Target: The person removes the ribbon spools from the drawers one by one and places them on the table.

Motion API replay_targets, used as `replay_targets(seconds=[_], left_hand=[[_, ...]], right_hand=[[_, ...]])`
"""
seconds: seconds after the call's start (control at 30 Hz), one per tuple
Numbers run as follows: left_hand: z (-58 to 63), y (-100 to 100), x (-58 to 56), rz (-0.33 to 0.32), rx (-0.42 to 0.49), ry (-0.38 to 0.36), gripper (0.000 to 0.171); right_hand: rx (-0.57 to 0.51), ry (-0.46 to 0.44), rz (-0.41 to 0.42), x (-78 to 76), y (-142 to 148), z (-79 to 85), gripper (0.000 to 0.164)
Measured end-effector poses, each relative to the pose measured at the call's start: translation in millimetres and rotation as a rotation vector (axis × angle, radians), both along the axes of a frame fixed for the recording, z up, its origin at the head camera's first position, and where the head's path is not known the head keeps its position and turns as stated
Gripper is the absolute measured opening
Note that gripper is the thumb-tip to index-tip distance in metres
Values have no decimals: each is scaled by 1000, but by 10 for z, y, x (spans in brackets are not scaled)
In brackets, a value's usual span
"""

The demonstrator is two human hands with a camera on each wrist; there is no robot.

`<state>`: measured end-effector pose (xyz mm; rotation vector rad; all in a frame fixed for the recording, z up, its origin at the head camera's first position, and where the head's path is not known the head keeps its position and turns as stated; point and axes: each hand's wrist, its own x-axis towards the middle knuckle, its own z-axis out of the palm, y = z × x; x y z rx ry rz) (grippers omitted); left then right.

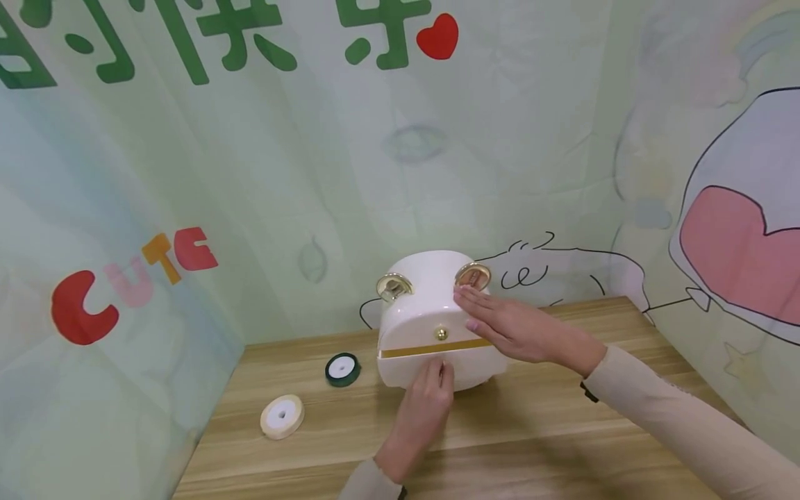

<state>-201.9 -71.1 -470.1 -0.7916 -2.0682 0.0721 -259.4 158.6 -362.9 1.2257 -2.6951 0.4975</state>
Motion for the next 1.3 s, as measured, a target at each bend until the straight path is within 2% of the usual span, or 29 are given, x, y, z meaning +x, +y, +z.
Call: replay_targets(seconds=[0.17,0.37,0.53,0.6,0.77,0.9,1.0,1.13,1.3], left_hand=[[-26,11,-124,18,17,36,57],[-39,2,-205,7,19,19,17],[-45,-10,-231,-4,26,-1,33],[-45,-21,-233,-5,25,-4,34],[-47,-57,-226,-24,16,-3,24],[-64,-84,-218,-108,17,3,18],[-103,-112,-206,-164,-21,18,17],[-165,-152,-187,-172,-94,27,16],[-235,-184,-181,-167,-124,48,17]], right_hand=[[-12,36,9,-5,2,-5,56],[-17,43,12,-4,1,-9,55],[-13,33,5,-6,-2,1,55],[-15,31,7,-9,-3,3,55],[-20,26,9,-8,3,-1,55],[-20,31,8,-10,15,2,56],[-26,30,11,-11,21,5,56],[-33,26,12,-12,20,2,56],[-34,15,10,-5,12,-3,56]])
